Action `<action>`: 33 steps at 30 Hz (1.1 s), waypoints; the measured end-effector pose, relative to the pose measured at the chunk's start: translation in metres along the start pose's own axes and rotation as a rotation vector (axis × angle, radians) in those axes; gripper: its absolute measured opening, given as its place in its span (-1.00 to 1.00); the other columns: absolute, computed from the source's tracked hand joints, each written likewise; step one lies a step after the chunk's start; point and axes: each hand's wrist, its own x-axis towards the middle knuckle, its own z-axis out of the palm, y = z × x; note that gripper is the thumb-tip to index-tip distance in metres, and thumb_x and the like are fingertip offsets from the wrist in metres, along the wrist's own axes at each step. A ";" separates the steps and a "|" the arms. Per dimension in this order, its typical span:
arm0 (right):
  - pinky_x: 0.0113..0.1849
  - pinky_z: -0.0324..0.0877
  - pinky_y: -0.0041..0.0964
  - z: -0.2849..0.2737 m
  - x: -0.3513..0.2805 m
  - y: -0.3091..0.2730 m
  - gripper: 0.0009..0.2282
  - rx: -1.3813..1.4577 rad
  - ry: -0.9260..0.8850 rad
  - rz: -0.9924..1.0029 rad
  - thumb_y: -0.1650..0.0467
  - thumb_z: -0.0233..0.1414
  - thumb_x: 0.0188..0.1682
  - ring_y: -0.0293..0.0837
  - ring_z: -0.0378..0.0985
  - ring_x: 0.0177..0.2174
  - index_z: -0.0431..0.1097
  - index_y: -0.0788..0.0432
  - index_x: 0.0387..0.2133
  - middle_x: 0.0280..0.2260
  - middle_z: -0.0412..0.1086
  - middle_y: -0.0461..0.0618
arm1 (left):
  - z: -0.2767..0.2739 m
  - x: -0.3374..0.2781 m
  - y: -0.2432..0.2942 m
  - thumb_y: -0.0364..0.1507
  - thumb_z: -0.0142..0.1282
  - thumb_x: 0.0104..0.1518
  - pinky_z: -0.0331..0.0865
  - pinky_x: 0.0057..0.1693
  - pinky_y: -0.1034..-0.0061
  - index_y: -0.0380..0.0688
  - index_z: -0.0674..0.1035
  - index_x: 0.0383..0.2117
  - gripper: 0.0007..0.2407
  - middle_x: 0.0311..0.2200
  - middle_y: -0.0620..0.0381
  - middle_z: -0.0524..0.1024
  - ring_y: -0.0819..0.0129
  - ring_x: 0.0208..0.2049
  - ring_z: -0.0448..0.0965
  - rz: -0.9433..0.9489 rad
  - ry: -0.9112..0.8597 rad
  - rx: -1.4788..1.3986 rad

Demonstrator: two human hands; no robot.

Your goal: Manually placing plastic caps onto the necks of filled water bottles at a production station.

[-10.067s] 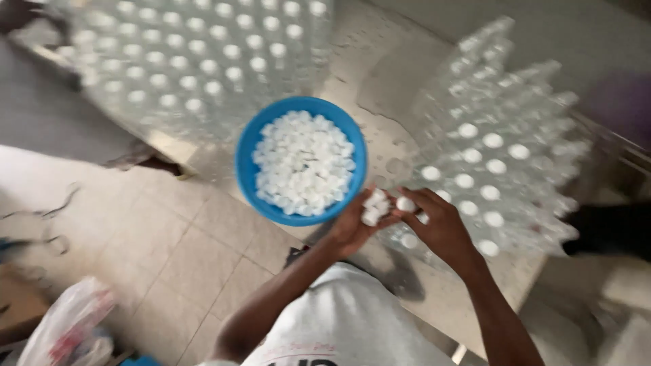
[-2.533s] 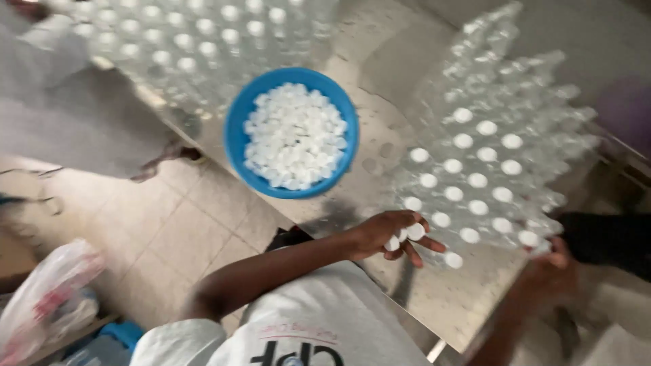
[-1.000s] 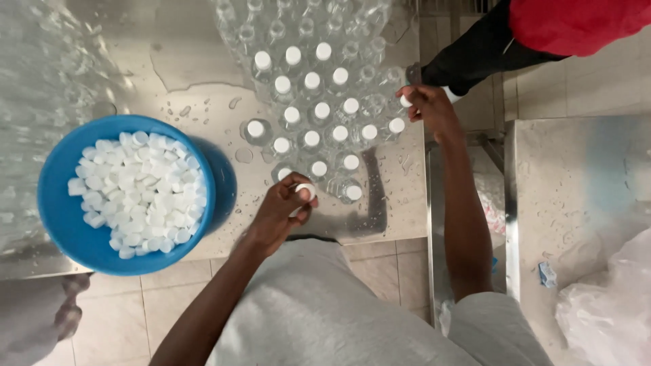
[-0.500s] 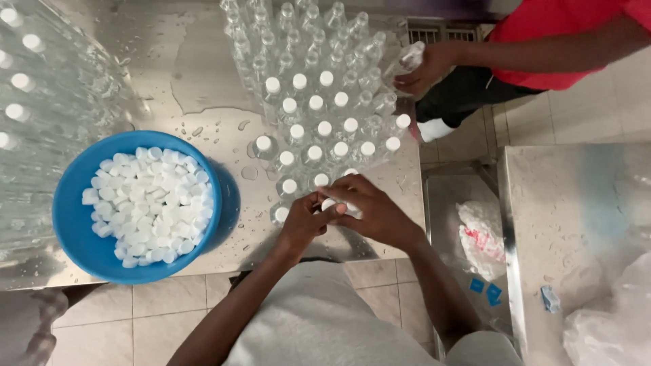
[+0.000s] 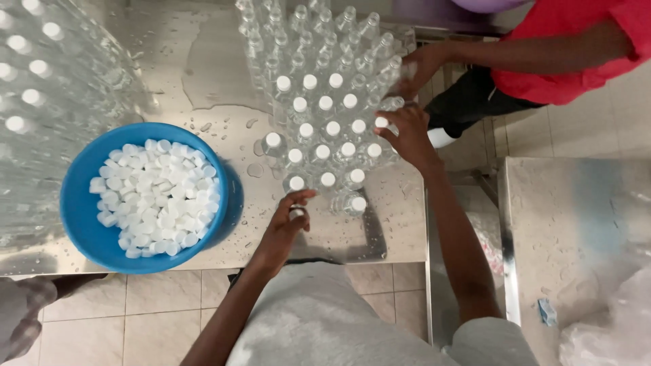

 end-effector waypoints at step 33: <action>0.13 0.43 -0.11 -0.100 -0.071 -0.217 -0.60 0.529 -0.012 -0.222 0.20 0.37 -0.01 0.03 0.56 0.08 0.60 0.04 0.07 0.08 0.52 -0.03 | 0.044 0.034 0.020 -0.46 0.36 0.23 0.68 0.18 0.12 -0.23 0.44 0.26 -0.52 -0.10 0.11 0.48 0.26 -0.09 0.67 0.060 0.118 -0.582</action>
